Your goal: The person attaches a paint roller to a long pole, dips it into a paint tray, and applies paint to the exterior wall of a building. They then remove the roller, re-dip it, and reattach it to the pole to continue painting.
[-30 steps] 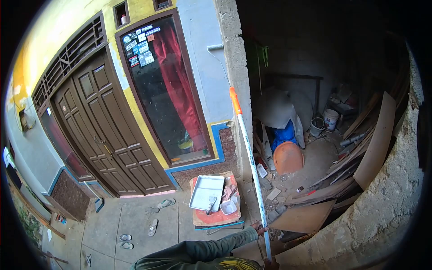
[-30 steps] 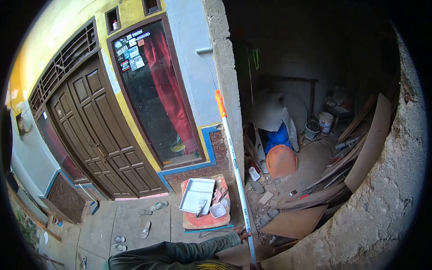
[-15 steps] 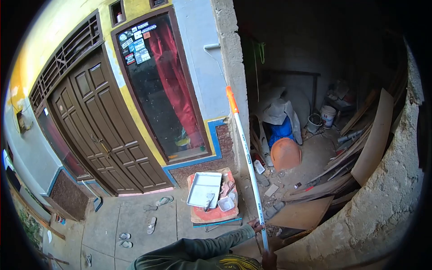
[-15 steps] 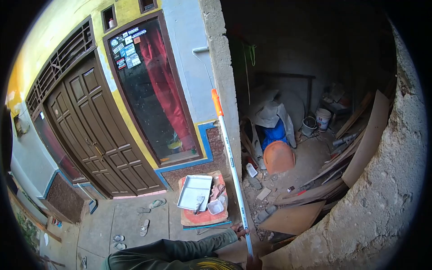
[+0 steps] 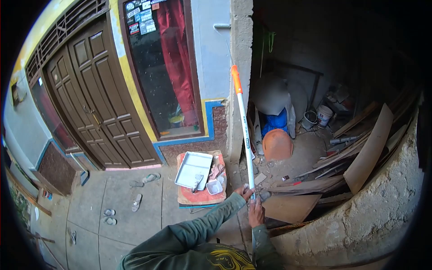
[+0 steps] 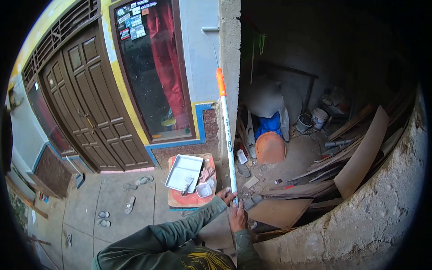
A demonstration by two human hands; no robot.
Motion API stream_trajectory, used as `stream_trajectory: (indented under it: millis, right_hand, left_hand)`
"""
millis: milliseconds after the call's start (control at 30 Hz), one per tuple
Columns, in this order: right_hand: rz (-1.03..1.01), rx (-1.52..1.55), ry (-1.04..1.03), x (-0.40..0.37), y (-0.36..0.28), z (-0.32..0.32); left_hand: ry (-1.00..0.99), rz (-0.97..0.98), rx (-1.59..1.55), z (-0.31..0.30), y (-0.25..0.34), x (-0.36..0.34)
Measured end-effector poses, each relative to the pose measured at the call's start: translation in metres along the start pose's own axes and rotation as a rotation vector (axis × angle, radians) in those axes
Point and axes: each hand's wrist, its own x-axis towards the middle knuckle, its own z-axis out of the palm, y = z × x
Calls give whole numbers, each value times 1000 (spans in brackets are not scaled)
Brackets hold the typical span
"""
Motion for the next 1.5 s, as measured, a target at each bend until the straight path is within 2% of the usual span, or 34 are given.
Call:
stream_trajectory:
  millis: [67,267,400,467,567,600,667,800,900,1000,1133,1200,1267,1400,1500]
  right_hand:
    - [81,17,-24,4,-13,-4]
    - [105,-53,-36,-10,5,5]
    - [106,-66,-49,-22,19,12]
    - [32,-103,12,-29,29,18]
    - [74,-32,29,-38,46,30]
    - [145,-10,-36,-38,41,25]
    - [140,-23,-37,-42,43,27]
    - [139,-13,-13,-50,60,38]
    - [97,-29,77,-52,65,43]
    - [167,19,35,-44,54,34]
    - [145,-1,9,-25,43,24]
    - [21,-75,100,-16,52,30]
    - [71,-50,51,-7,35,19]
    - [155,-30,-44,2,16,6]
    - [127,-49,24,-3,28,15]
  left_hand:
    - [53,-19,2,1,1,4]
    - [10,-58,52,5,-11,-5]
    - [-25,-95,60,5,-11,-16]
    - [-51,-134,170,7,-23,-19]
    - [-36,-141,46,12,-28,-27]
    - [-49,-151,97,10,-30,-28]
    - [-42,-158,134,14,-52,-26]
    - [-69,-169,289,13,-47,-30]
    - [-67,-199,261,14,-41,-33]
    - [-55,-169,128,19,-62,-20]
    - [-41,-105,92,14,-36,-9]
    - [-39,-104,87,11,-18,-5]
    - [-7,-111,113,8,14,-7]
    - [-29,-65,91,10,-13,10]
    - [-43,-88,94,11,-22,11]
